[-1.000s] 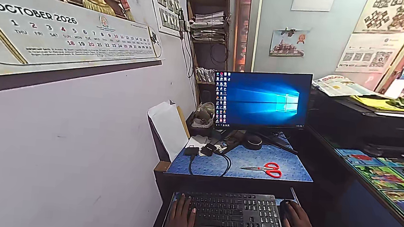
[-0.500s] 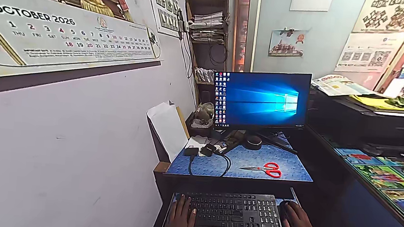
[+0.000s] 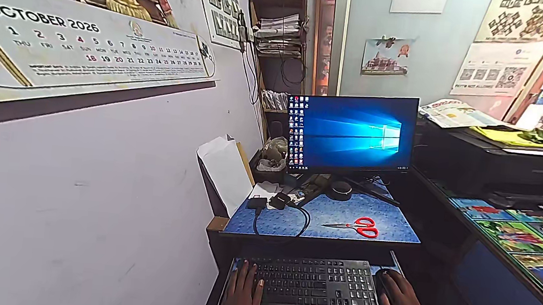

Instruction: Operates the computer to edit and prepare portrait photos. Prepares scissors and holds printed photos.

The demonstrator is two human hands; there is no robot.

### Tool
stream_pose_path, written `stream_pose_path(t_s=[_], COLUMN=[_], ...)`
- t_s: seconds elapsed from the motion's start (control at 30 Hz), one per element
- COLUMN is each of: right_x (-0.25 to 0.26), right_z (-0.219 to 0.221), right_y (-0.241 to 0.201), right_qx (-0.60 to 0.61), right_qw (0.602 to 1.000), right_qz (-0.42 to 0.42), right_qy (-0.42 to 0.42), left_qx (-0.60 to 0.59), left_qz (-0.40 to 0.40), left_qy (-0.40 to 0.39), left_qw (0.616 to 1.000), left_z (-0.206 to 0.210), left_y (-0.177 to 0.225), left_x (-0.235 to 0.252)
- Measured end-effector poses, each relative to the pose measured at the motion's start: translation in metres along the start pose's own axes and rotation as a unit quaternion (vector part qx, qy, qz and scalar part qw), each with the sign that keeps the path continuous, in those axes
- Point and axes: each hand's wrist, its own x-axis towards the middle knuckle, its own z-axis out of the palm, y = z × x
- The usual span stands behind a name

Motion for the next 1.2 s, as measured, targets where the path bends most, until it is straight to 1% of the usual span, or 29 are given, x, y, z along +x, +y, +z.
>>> stream_pose_path(t_s=[0.27, 0.4, 0.5, 0.6, 0.7, 0.87, 1.2], right_x=[0.001, 0.001, 0.002, 0.003, 0.004, 0.004, 0.004], right_z=[0.000, -0.002, -0.003, -0.010, -0.009, -0.007, -0.005], right_y=[-0.001, -0.005, -0.007, -0.013, -0.013, -0.011, -0.011], right_qx=[-0.008, -0.011, -0.012, 0.005, 0.000, -0.019, -0.029], right_qw=[1.000, 0.999, 0.998, 0.998, 0.999, 0.997, 0.996], right_qz=[0.013, 0.051, 0.060, 0.061, 0.055, 0.077, 0.087], right_qy=[0.005, 0.003, 0.005, -0.007, 0.001, 0.004, -0.007], left_qx=[0.006, 0.005, 0.007, -0.003, -0.004, -0.005, -0.017], left_qz=[0.002, 0.002, 0.001, 0.003, 0.000, 0.009, 0.001], left_qy=[0.002, 0.002, -0.004, 0.008, 0.001, -0.009, -0.033], left_qw=[1.000, 1.000, 1.000, 1.000, 1.000, 1.000, 0.999], left_z=[0.001, 0.000, -0.001, 0.001, 0.001, -0.002, -0.012], left_y=[-0.001, 0.000, 0.000, -0.001, -0.001, -0.001, 0.004], left_x=[-0.001, 0.000, 0.000, 0.000, 0.000, 0.001, 0.002])
